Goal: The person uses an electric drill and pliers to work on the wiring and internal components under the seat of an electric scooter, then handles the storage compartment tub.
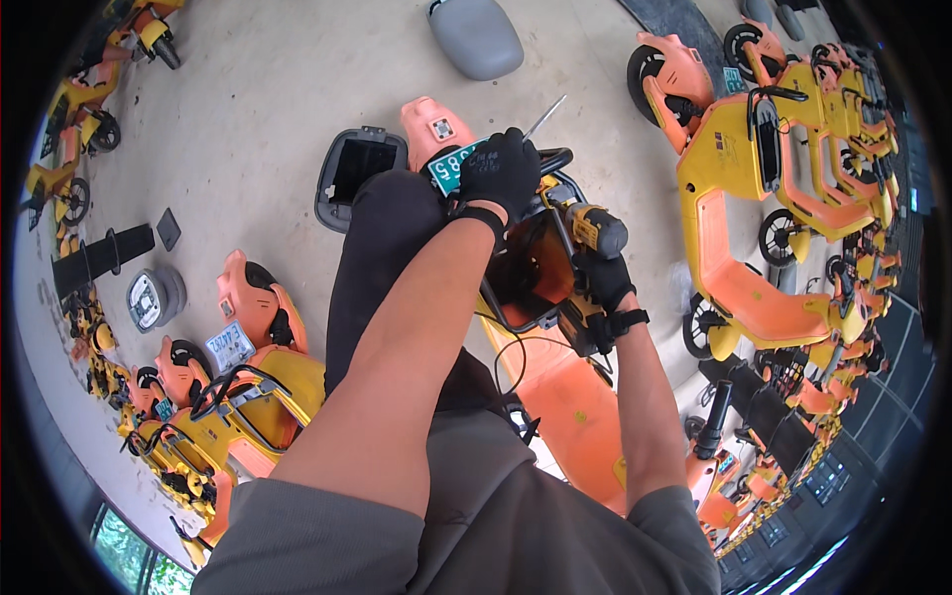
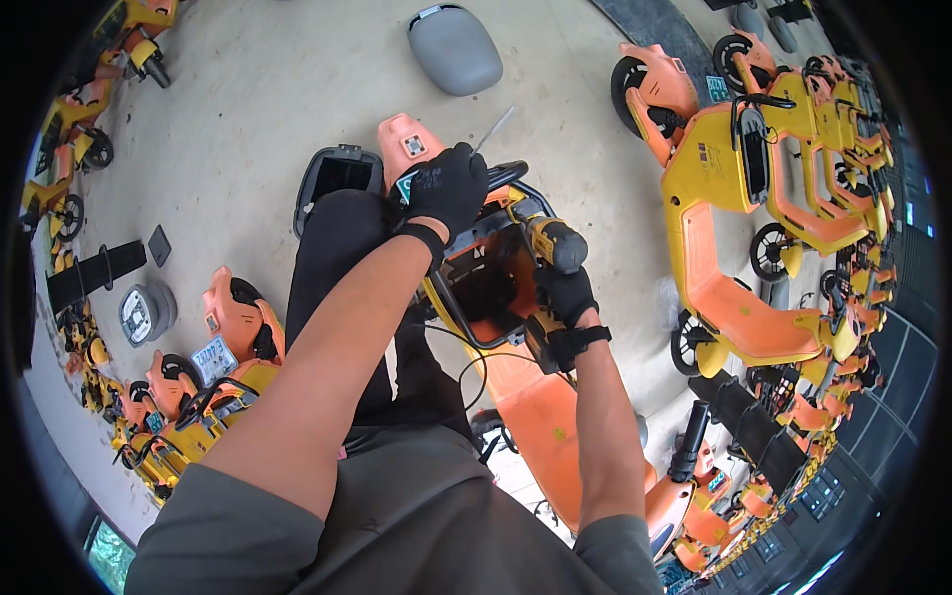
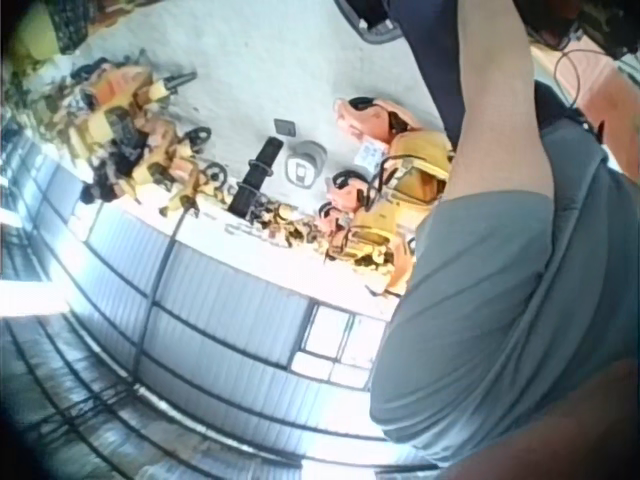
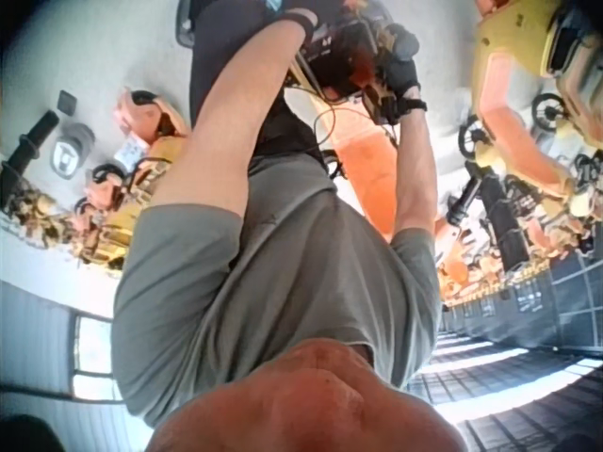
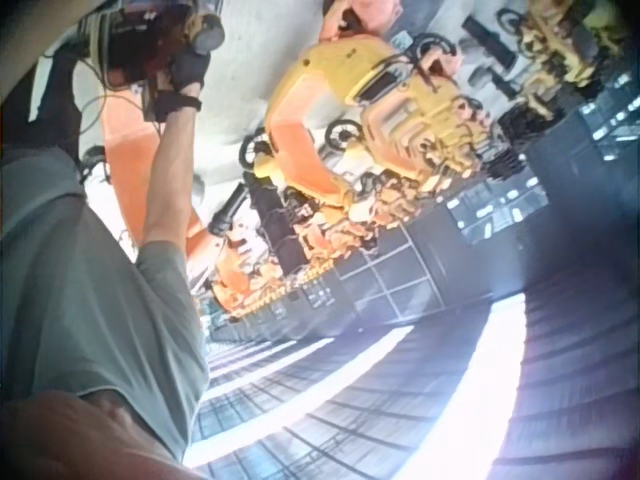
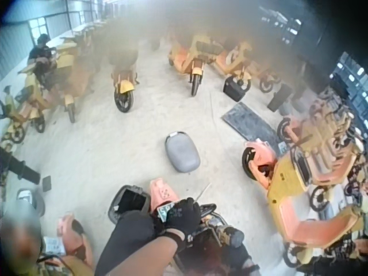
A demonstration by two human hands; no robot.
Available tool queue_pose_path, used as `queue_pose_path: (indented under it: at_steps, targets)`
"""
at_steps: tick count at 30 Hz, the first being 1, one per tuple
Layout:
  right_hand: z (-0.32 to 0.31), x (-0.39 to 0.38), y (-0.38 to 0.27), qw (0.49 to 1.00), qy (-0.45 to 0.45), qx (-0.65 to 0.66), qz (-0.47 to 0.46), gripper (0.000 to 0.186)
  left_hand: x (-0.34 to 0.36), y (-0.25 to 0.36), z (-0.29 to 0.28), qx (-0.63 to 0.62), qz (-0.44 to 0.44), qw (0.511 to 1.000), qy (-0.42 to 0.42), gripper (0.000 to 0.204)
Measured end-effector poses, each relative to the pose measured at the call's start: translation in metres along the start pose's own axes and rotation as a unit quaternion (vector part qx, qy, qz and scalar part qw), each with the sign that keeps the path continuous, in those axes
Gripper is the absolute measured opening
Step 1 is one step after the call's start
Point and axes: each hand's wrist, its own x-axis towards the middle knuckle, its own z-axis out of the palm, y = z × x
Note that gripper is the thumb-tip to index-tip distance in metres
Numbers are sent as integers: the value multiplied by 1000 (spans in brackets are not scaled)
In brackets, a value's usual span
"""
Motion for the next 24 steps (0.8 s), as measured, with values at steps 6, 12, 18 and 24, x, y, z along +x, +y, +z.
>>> queue_pose_path:
  at_steps: [6, 12, 18, 24]
  targets:
    - [-5, 10, -1, 999, -14, -34, -3, 13, -1, 2, -4, -12, -9, 1000, -19, 27]
    - [9, 0, -46, 983, -27, -173, 56, 19, -1, -2, -3, -4, 1, 1000, -3, 27]
    - [0, 19, -22, 983, -38, -180, 1, 17, -1, 0, -3, -17, -14, 999, -33, 27]
    - [1, 19, -24, 986, -24, -164, 30, 13, 0, -3, 0, -21, -8, 1000, -21, 27]
